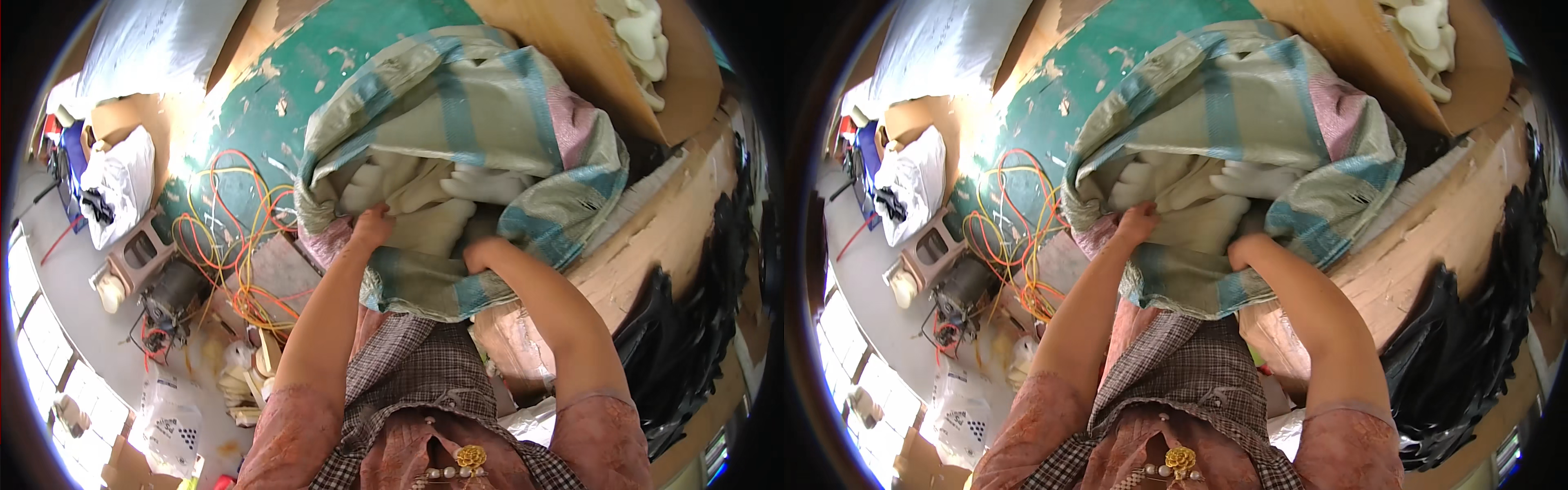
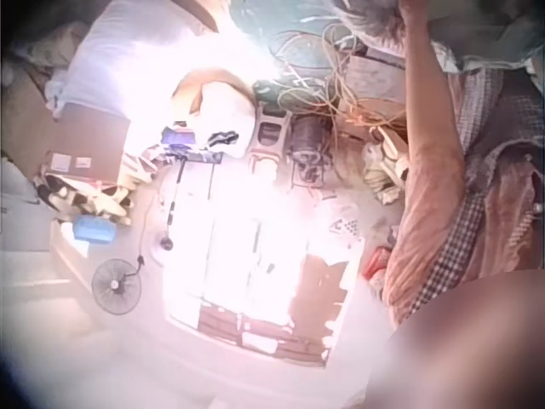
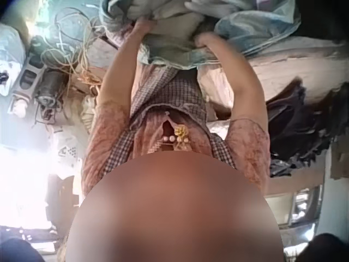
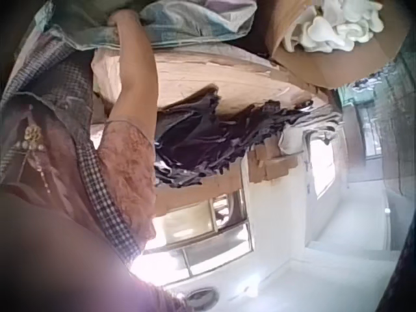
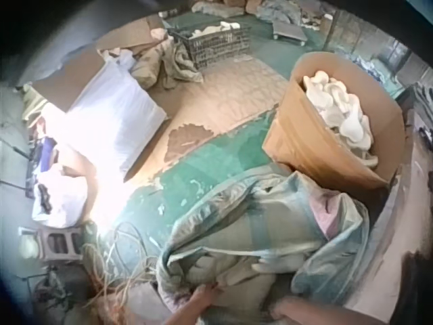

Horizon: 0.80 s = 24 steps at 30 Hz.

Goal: The recorder is sorting, inspecting, and arranging white foam seat padding or cushioning components on a workbench in a factory setting.

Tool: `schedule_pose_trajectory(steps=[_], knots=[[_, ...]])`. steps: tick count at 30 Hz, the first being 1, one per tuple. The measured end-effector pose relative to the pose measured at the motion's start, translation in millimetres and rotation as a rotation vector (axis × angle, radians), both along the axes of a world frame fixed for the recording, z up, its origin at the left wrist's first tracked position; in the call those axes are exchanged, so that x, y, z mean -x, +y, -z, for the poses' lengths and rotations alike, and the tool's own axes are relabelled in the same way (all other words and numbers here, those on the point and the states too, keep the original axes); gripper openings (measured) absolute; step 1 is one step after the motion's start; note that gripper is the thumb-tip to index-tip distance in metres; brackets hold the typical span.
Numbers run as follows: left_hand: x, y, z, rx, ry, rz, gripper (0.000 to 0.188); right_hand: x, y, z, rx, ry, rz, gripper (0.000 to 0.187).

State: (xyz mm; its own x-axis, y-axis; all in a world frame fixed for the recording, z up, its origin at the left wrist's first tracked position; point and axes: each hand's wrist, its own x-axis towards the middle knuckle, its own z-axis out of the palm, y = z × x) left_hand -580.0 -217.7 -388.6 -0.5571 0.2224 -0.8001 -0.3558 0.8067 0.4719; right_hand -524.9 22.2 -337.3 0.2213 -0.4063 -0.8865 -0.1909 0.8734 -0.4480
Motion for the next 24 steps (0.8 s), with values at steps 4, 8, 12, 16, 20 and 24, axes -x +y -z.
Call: schedule_pose_trajectory(steps=[4, 8, 12, 16, 20, 24], knots=[[-43, -21, 25, 0.1, -0.149, 0.003, 0.049, 31, -24, -2, -0.091, 0.052, 0.136, 0.049], [-71, -8, 38, 0.13, -0.421, -0.009, 0.051, 60, 4, 56, -0.268, 0.662, 0.476, 0.075], [-104, -24, 46, 0.338, -0.606, -0.194, 0.057, 94, 28, 87, -0.27, 0.564, 0.394, 0.1], [-123, -13, 34, 0.221, -0.625, -1.273, 0.064, 77, 39, 106, -0.179, 0.521, 0.344, 0.109], [-141, -21, 47, 0.107, -0.621, -1.666, 0.059, 66, 24, 107, -0.02, 0.568, 0.322, 0.108], [-165, -23, 61, -0.045, -0.602, -1.79, 0.055, 55, 13, 112, -0.063, 0.798, 0.2, 0.1]])
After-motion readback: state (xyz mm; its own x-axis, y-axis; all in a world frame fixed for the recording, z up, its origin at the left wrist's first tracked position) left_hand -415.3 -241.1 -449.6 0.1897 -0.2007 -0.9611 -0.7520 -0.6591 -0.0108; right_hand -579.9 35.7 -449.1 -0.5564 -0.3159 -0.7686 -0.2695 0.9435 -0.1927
